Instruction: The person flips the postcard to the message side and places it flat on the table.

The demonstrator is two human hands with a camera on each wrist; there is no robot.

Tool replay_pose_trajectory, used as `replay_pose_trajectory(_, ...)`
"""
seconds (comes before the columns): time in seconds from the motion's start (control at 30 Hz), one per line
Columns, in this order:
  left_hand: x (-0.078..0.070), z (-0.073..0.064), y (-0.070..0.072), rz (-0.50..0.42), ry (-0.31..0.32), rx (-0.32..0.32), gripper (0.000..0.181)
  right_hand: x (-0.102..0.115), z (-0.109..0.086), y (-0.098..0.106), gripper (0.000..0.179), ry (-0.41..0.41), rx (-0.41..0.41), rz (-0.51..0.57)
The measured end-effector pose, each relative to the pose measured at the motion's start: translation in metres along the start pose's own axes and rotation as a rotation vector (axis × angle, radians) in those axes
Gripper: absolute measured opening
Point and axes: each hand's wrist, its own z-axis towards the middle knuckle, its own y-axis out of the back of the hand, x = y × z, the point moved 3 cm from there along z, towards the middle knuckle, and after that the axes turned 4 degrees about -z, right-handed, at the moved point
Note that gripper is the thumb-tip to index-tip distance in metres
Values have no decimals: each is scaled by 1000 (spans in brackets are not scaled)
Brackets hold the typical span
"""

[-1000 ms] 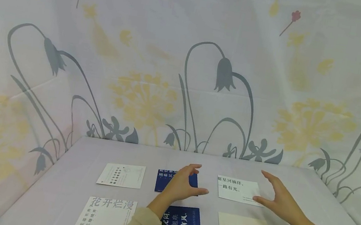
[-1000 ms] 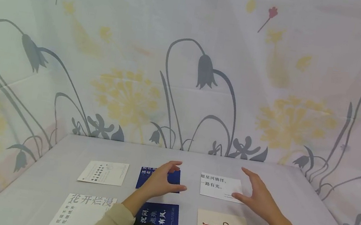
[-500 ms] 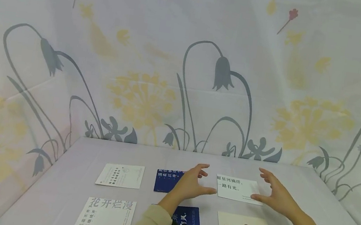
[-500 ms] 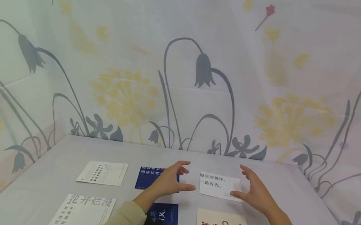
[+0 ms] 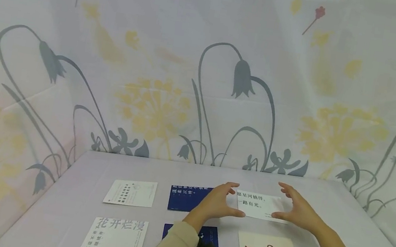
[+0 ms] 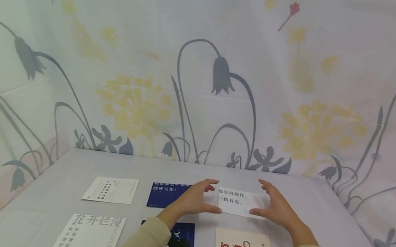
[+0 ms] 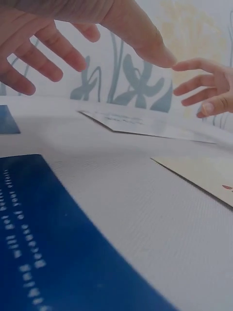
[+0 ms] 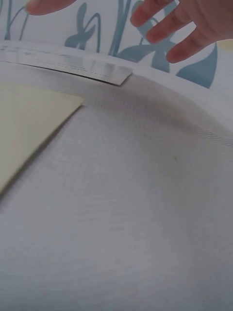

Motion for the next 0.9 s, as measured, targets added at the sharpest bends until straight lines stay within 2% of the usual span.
replay_pose_trajectory(0.33,-3,16,-9,131,-42,26,89,-5,5,-1,95,7,64,-4)
replay_pose_trajectory(0.57,1,30,-18,165,-78,76,92,-14,7,-3,92,73,111,42)
replay_pose_trajectory(0.73,2,37,-22,285,-98,108,91,-19,7,-7,89,72,158,51)
replay_pose_trajectory(0.9,6,40,-22,342,-63,123,86,-22,7,-8,84,52,199,30)
